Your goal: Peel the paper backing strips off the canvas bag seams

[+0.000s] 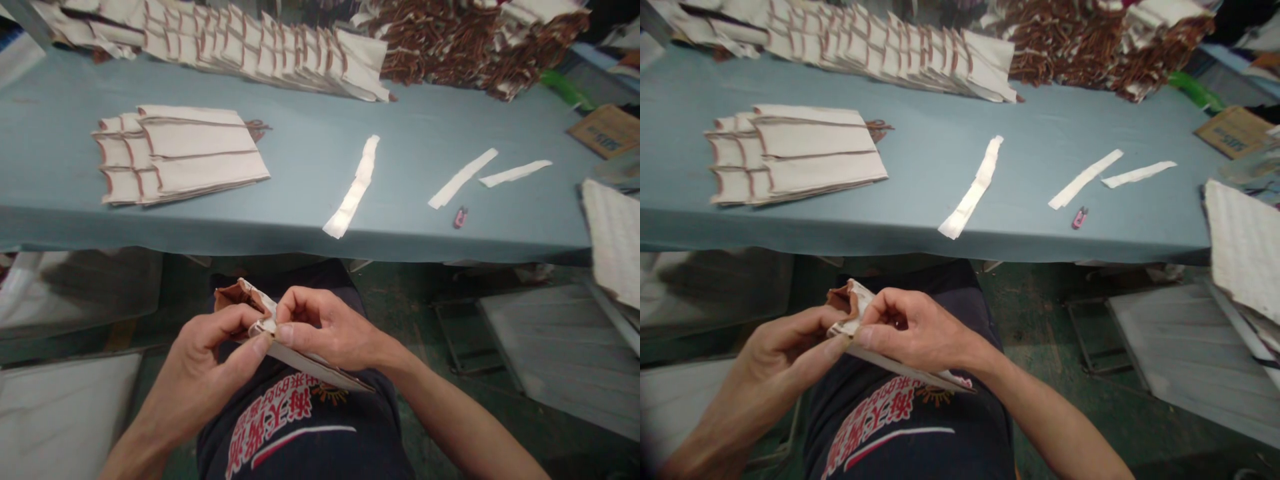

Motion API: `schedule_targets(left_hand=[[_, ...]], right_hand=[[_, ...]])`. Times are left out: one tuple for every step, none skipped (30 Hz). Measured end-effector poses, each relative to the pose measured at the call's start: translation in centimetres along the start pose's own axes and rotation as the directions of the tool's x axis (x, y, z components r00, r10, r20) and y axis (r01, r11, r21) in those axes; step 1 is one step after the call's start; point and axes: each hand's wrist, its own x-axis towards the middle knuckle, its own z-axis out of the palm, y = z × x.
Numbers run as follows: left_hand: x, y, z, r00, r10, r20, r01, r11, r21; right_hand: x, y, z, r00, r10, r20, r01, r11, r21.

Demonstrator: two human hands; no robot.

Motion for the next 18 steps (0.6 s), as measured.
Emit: schedule_targets(left_hand=[[0.06,0.18,0.04,1.000,0.008,0.000,-0.008,1.000,-0.003],[0.10,0.30,0.07,1.000,0.017,0.003,-0.017,1.000,-0.004],[0.12,0.37,0.10,1.000,0.026,0.001,-0.026,1.000,-0.001],[0.11,0.37,0.12,0.999,0.033,0.000,-0.033,0.999,0.004],[0.07,0.30,0.14,0.999,0.034,0.001,-0.034,0.999,0.010],[0.02,0.18,0.15,1.000,0.031,-0.002,-0.031,0.999,0.018],[-0.04,0.04,0.16,1.000,0.024,-0.003,-0.024,0.999,0.029],[-0.08,-0.11,0.18,1.000,0.015,-0.001,-0.015,0.999,0.042],[-0.11,-0.24,0.22,1.000,0.011,0.000,-0.011,0.998,0.056],[-0.12,-0.32,0.26,1.000,0.007,-0.007,-0.006,0.997,0.071],[-0.10,-0.35,0.32,1.000,0.006,-0.013,-0.005,0.997,0.081],[-0.06,-0.32,0.39,1.000,0.005,-0.021,-0.003,0.996,0.087],[-0.02,-0.23,0.47,0.999,0.006,-0.033,-0.003,0.996,0.089],[0.02,-0.10,0.56,0.999,0.006,-0.047,-0.002,0.996,0.089],[0.04,0.06,0.65,0.999,0.006,-0.052,-0.001,0.996,0.088],[0.04,0.22,0.75,0.999,0.008,-0.053,-0.003,0.996,0.086],[0.02,0.36,0.84,0.998,0.012,-0.055,-0.008,0.996,0.084],[-0.02,0.46,0.93,0.998,0.017,-0.058,-0.012,0.996,0.085]], right_hand=[[-0.03,-0.05,-0.01,1.000,0.011,0.006,-0.011,1.000,0.004],[-0.04,-0.09,-0.04,1.000,0.021,0.011,-0.021,1.000,0.006],[-0.04,-0.11,-0.07,0.999,0.030,0.012,-0.030,1.000,0.005],[-0.03,-0.11,-0.10,0.999,0.036,0.015,-0.036,0.999,0.003],[-0.04,-0.09,-0.12,0.999,0.040,0.018,-0.040,0.999,-0.003],[-0.05,-0.06,-0.14,0.999,0.038,0.019,-0.038,0.999,-0.013],[-0.09,-0.02,-0.13,0.999,0.030,0.013,-0.030,0.999,-0.029],[-0.14,0.00,-0.11,1.000,0.014,-0.004,-0.015,0.998,-0.055],[-0.21,0.01,-0.07,0.999,-0.008,-0.032,0.004,0.995,-0.096],[-0.30,-0.01,0.01,0.997,-0.035,-0.067,0.025,0.988,-0.151],[-0.39,-0.05,0.10,0.992,-0.070,-0.102,0.048,0.976,-0.213],[-0.48,-0.10,0.22,0.986,-0.110,-0.127,0.072,0.959,-0.272],[-0.56,-0.17,0.34,0.979,-0.148,-0.139,0.097,0.942,-0.322],[-0.63,-0.24,0.47,0.973,-0.182,-0.142,0.121,0.926,-0.357],[-0.69,-0.30,0.57,0.967,-0.209,-0.143,0.141,0.914,-0.380],[-0.74,-0.36,0.65,0.963,-0.226,-0.148,0.152,0.906,-0.394],[-0.77,-0.41,0.70,0.960,-0.233,-0.156,0.154,0.903,-0.400],[-0.80,-0.45,0.71,0.960,-0.225,-0.165,0.143,0.905,-0.401]])
